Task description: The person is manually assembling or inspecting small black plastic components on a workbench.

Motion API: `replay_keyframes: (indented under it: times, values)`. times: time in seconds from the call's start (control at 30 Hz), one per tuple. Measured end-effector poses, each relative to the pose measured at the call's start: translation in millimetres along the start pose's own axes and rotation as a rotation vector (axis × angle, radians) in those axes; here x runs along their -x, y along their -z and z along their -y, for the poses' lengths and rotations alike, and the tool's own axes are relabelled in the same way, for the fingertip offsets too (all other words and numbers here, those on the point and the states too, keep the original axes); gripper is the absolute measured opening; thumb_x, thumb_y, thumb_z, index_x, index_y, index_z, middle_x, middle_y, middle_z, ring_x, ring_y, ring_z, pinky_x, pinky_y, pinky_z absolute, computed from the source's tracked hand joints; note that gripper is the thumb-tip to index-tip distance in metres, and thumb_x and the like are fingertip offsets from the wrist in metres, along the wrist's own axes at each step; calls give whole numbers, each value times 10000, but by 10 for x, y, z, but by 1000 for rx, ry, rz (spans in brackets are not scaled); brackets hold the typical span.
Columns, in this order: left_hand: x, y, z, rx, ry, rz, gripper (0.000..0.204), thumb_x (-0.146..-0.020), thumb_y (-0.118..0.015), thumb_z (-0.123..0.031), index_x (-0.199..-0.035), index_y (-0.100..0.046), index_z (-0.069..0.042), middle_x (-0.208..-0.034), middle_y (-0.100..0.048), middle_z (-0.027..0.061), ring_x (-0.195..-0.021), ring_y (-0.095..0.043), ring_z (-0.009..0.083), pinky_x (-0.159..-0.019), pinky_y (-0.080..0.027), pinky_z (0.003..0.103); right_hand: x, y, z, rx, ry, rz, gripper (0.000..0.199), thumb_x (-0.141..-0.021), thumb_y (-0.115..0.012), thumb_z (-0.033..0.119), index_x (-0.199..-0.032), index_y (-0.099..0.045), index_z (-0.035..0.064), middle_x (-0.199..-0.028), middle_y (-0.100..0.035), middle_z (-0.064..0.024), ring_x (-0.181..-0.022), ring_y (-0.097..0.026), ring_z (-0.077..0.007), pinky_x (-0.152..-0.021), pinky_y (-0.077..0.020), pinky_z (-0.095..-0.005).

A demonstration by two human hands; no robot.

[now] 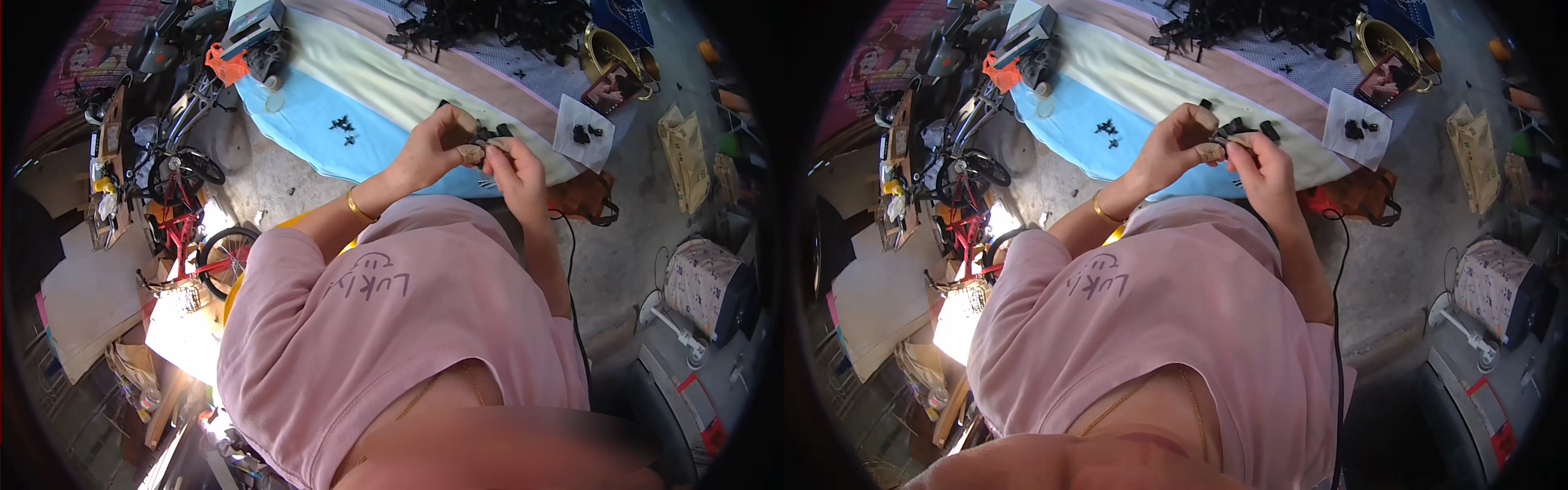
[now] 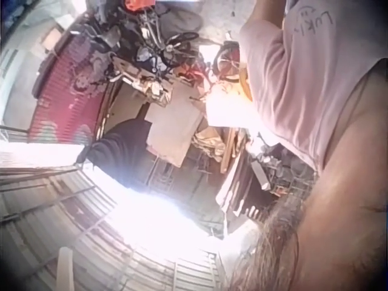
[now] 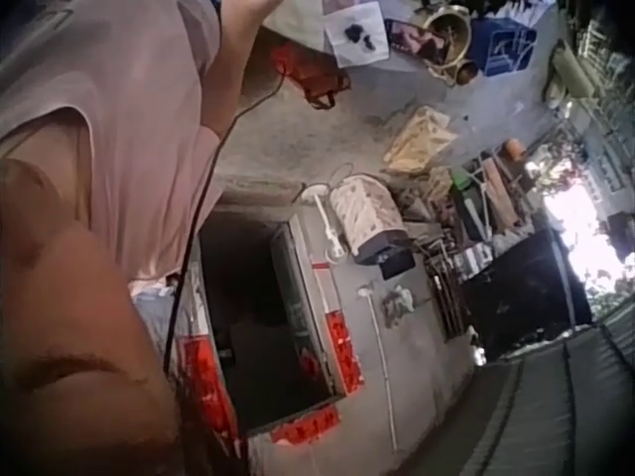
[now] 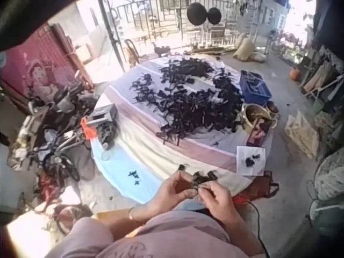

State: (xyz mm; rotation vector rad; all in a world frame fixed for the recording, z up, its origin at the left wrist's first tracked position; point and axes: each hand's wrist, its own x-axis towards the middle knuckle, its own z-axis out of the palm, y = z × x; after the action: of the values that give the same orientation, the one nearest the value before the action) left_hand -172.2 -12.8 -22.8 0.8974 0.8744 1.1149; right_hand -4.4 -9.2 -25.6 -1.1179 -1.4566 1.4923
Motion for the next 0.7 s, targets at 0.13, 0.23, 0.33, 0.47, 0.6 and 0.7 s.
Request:
replay_keyframes:
  times: [0.13, 0.23, 0.33, 0.47, 0.6, 0.7]
  values:
    - [-12, -308, 62, -106, -22, -52, 246, -780, -603, 23, -1016, -534, 18, -910, -577, 60, -772, -560, 113, -683, -481, 246, 37, 228, -1, 50, 51, 36, 130, -882, -497, 122, -839, -558, 16, -634, -519, 30, -480, -353, 1, -427, -264, -152]
    - [-36, -538, 147, -115, -21, -137, 203, -781, -597, 31, -975, -540, 15, -898, -575, 49, -777, -556, 108, -715, -484, 242, 76, 437, 11, 6, 24, 59, 141, -880, -501, 124, -803, -553, 18, -637, -525, 29, -464, -344, 1, -414, -255, -155]
    - [-84, -662, 299, -71, -70, -120, 169, -775, -597, 48, -932, -544, 19, -886, -575, 43, -797, -558, 108, -737, -486, 242, 98, 599, -65, 18, 37, 91, 154, -882, -492, 124, -786, -548, 17, -625, -514, 25, -459, -330, 3, -410, -242, -156]
    - [-143, -691, 450, -490, -193, -155, 152, -757, -613, 59, -893, -554, 27, -871, -578, 43, -803, -570, 108, -714, -496, 244, 123, 731, -223, -166, -181, 156, 172, -884, -476, 126, -757, -537, 26, -604, -490, 21, -434, -311, -2, -386, -216, -161]
    - [-219, -729, 501, -332, -65, -167, 200, -752, -627, 44, -938, -554, 33, -877, -593, 65, -761, -575, 110, -697, -498, 244, 113, 749, -288, -275, -275, 110, 157, -885, -472, 124, -777, -533, 27, -604, -483, 23, -421, -316, -3, -374, -213, -160]
    - [-354, -674, 448, -149, 33, -117, 228, -750, -636, 29, -957, -542, 36, -871, -604, 75, -759, -585, 122, -673, -503, 241, 88, 727, -271, -233, -171, 24, 162, -887, -473, 131, -780, -536, 25, -602, -486, 28, -426, -323, -3, -382, -229, -159]
